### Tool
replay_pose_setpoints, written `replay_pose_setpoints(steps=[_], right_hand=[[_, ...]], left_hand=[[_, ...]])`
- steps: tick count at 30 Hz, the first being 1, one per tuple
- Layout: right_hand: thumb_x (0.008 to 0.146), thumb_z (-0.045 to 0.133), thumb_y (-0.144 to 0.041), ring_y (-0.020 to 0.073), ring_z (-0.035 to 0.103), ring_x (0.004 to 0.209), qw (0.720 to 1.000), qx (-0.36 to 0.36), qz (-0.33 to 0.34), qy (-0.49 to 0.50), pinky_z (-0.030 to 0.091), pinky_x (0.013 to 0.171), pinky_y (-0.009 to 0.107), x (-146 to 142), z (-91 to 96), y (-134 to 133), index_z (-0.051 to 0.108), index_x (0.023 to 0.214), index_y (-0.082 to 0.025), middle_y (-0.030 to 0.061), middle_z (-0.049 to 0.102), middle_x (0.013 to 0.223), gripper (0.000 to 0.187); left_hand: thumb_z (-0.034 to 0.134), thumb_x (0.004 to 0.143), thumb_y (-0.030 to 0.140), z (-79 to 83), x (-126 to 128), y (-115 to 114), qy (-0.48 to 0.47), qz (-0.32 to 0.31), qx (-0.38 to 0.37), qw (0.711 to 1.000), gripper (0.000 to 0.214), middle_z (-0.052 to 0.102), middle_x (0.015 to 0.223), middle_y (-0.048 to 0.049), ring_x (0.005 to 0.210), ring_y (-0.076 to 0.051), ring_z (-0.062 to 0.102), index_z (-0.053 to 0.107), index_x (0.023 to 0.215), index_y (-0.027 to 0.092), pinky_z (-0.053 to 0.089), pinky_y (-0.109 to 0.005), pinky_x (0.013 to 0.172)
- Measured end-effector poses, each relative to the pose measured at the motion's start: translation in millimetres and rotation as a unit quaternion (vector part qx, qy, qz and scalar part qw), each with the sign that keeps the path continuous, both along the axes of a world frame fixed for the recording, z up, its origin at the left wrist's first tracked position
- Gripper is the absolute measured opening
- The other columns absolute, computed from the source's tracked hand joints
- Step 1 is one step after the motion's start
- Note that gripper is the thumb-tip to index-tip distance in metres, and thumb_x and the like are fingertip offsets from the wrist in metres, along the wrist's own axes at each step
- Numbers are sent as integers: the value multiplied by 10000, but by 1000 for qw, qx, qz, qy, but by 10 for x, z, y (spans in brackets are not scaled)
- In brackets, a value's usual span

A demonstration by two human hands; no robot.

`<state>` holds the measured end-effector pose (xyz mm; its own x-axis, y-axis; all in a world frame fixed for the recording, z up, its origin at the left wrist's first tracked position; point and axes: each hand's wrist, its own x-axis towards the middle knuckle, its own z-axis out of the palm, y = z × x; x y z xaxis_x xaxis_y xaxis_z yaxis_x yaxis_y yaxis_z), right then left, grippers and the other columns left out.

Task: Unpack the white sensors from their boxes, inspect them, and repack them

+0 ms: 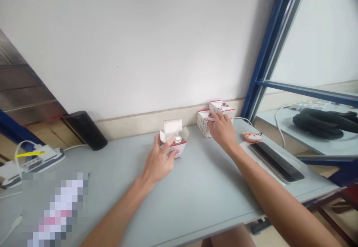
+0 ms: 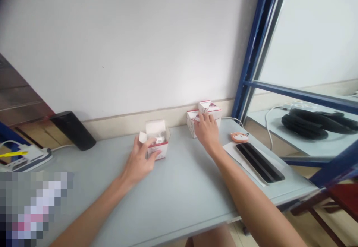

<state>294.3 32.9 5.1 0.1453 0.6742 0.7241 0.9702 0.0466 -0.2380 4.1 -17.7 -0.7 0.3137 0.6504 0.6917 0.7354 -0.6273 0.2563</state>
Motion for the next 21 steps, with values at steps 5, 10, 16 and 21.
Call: replay_pose_setpoints(steps=[5,10,16,21], right_hand=[[1027,471,-265,336,618,1138,998,-45,39,16,517,936,449,59,-68,57,715,1216,-158,165,687,1238,327],[984,472,-179,268,679,968,981,16,146,123,578,866,413,-25,106,-43,735,1202,-206,135,672,1139,343],[1031,526,-258,216,683,981,901,117,343,239,631,814,378,-542,362,-474,711,1264,-309,92,611,1124,302],[1051,512,-231,191,704,946,894,117,396,175,609,830,365,-795,250,-562,738,1030,-278,66,620,1086,232]], left_hand=[[677,913,215,32,-12,-17,-10,10,-18,1000,371,530,1212,-79,857,-185,674,572,1262,284,569,-287,623],[691,904,227,22,2,-12,-16,19,-19,1000,395,547,1237,-88,834,-188,681,565,1273,290,561,-287,604],[720,894,282,-32,49,-38,30,46,36,998,401,546,1223,-80,821,-188,682,603,1276,320,557,-287,638],[711,901,286,-57,70,-68,63,45,79,994,419,546,1191,-99,754,-190,667,618,1306,336,522,-281,588]])
